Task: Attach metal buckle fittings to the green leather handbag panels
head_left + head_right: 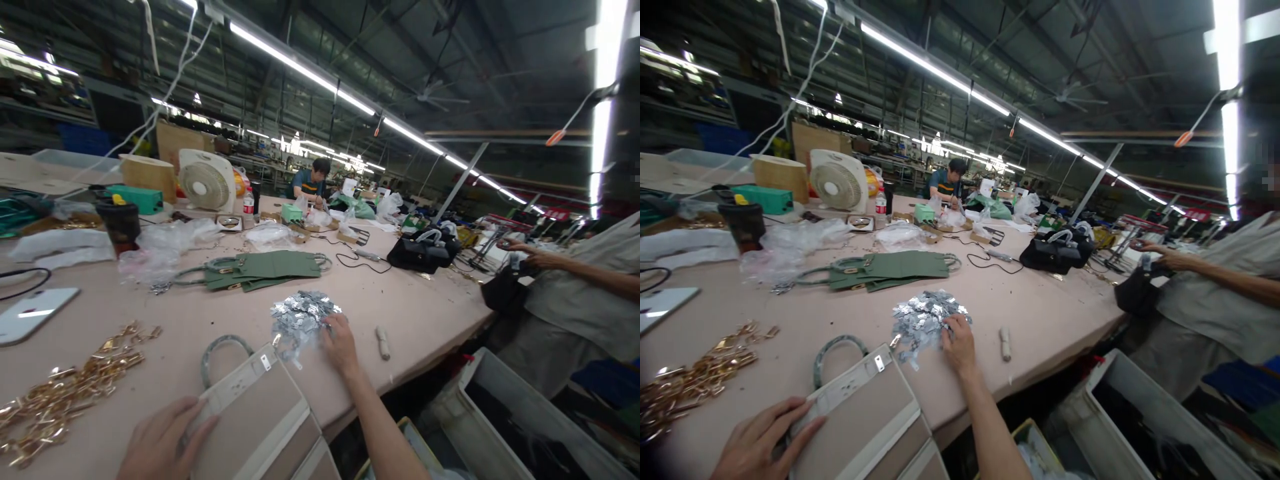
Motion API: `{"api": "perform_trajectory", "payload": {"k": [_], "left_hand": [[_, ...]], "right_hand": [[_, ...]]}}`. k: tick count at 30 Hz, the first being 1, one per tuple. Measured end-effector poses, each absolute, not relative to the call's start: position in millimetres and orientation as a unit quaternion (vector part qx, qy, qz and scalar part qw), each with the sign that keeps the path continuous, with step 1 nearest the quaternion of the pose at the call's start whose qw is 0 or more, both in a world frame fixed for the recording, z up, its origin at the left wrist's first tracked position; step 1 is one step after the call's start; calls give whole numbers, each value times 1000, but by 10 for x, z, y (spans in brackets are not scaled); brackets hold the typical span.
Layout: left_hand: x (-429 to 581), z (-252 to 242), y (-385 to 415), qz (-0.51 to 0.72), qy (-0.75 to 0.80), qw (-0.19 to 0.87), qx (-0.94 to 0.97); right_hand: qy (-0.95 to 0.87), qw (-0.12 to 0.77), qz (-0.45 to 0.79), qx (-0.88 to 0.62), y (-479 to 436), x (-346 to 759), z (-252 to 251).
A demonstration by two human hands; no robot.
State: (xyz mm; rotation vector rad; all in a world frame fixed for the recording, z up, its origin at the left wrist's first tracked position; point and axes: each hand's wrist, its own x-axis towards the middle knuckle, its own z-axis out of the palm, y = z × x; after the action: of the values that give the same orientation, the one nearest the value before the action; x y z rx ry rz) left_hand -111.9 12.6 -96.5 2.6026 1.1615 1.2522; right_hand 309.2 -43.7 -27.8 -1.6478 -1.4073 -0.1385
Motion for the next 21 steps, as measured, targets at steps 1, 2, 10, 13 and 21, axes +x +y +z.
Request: {"api": "perform_trajectory", "payload": {"k": [1, 2, 10, 13, 21], "left_hand": [[-1102, -940, 122, 405, 364, -4, 839], [-1085, -916, 117, 409, 355, -21, 841], [-1001, -743, 60, 419, 374, 31, 827], [-996, -707, 40, 427, 375, 55, 821], [-966, -668, 9, 428, 395, 85, 808]], "right_hand": [[-597, 450, -62, -662, -414, 3063, -271], [-616, 435, -68, -653, -385, 3039, -267], [-632, 400, -90, -657, -153, 3004, -314], [-626, 404, -90, -661, -146, 3018, -317], [-633, 400, -99, -655, -162, 2982, -318]]}}
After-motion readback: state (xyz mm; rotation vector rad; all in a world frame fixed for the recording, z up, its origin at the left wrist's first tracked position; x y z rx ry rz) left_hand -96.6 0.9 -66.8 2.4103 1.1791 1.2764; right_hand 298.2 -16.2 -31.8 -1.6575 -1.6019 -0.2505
